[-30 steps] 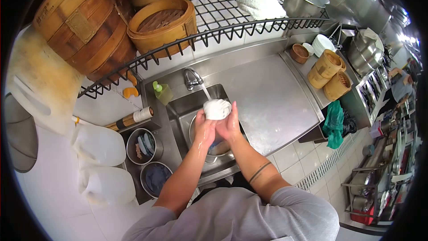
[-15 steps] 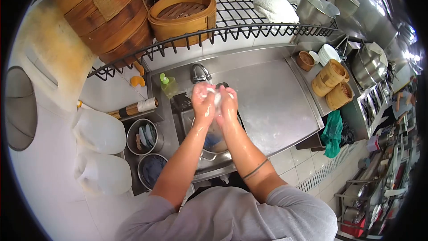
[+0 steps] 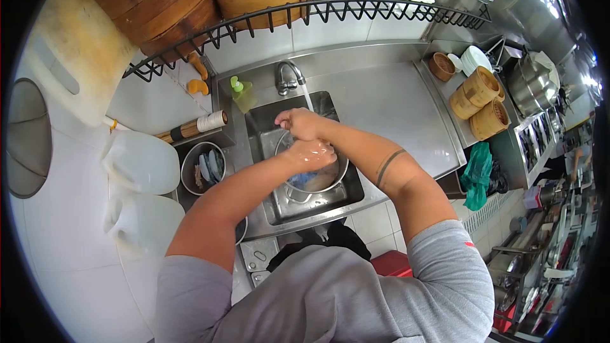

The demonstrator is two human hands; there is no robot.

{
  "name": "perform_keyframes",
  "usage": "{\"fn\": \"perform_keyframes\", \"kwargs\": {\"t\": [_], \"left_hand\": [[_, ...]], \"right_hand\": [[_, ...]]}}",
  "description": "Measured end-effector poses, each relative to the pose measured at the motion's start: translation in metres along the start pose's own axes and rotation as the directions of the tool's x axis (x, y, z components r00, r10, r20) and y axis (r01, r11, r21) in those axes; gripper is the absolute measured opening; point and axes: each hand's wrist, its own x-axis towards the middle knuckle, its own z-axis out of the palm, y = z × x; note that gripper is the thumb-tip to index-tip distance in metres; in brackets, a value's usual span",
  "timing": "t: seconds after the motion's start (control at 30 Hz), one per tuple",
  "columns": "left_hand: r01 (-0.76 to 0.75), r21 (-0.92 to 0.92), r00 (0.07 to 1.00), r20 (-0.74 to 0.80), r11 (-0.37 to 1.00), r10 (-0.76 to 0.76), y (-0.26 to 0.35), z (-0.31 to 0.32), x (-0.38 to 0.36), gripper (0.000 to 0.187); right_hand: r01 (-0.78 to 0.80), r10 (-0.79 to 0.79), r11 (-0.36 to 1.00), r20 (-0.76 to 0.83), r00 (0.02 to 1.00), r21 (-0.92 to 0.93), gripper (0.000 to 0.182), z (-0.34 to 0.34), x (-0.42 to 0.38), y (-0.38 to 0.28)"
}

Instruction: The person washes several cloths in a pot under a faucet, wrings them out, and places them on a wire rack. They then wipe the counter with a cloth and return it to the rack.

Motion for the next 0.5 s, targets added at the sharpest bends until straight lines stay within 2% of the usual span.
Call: {"fn": "perform_keyframes", "kwargs": {"t": [0.03,0.07,0.1,0.13,0.2,0.23,0.27,0.3,0.37,0.4,0.43,0.47,0.5], "left_hand": [[0.125,-0.039,0.992,-0.025,0.991,-0.126,0.003,0.027,0.004,0.017],[0.243,-0.080,0.968,-0.047,0.967,-0.247,0.005,0.048,0.007,0.024],[0.232,-0.076,0.970,-0.051,0.970,-0.236,0.006,0.064,0.011,0.024],[0.255,-0.105,0.961,-0.087,0.961,-0.264,0.007,0.072,0.016,0.029],[0.263,-0.125,0.951,-0.135,0.957,-0.279,0.012,0.074,0.025,0.036],[0.332,-0.188,0.936,-0.053,0.924,-0.347,0.016,0.069,0.029,0.036],[0.402,-0.249,0.913,0.037,0.881,-0.406,0.021,0.064,0.032,0.037],[0.386,-0.247,0.920,0.025,0.889,-0.392,0.022,0.058,0.034,0.037],[0.470,-0.390,0.882,0.176,0.792,-0.436,0.022,0.041,0.037,0.033],[0.460,-0.389,0.887,0.160,0.798,-0.433,0.024,0.026,0.039,0.033],[0.373,-0.591,0.896,0.028,0.715,-0.443,0.029,-0.010,0.039,0.030],[0.242,-0.756,0.877,-0.097,0.608,-0.470,0.034,-0.038,0.037,0.026],[0.230,-0.755,0.879,-0.110,0.614,-0.465,0.038,-0.054,0.031,0.026]], "right_hand": [[-0.001,0.001,1.000,-0.001,1.000,0.001,0.027,0.006,-0.002,0.002],[0.049,-0.052,0.991,-0.026,0.998,-0.122,0.028,0.010,-0.005,0.004],[0.090,-0.105,0.965,-0.051,0.993,-0.247,0.028,0.012,-0.008,0.008],[0.129,-0.150,0.949,-0.053,0.987,-0.287,0.030,0.014,-0.011,0.011],[0.086,-0.106,0.941,-0.044,0.993,-0.327,0.031,0.015,-0.016,0.009],[0.048,-0.062,0.932,-0.027,0.998,-0.360,0.031,0.012,-0.019,0.007],[0.058,-0.090,0.930,-0.073,0.993,-0.363,0.030,0.011,-0.026,0.001],[0.045,-0.084,0.927,-0.088,0.993,-0.373,0.030,0.006,-0.033,-0.003],[0.079,-0.137,0.923,-0.130,0.982,-0.378,0.027,-0.011,-0.052,-0.026],[0.077,-0.166,0.907,-0.184,0.969,-0.413,0.023,-0.020,-0.064,-0.039],[0.072,-0.167,0.902,-0.190,0.968,-0.426,0.023,-0.036,-0.076,-0.054],[0.143,-0.281,0.897,-0.290,0.915,-0.418,0.023,-0.055,-0.091,-0.071],[0.216,-0.386,0.883,-0.383,0.840,-0.417,0.023,-0.075,-0.108,-0.090]]}}
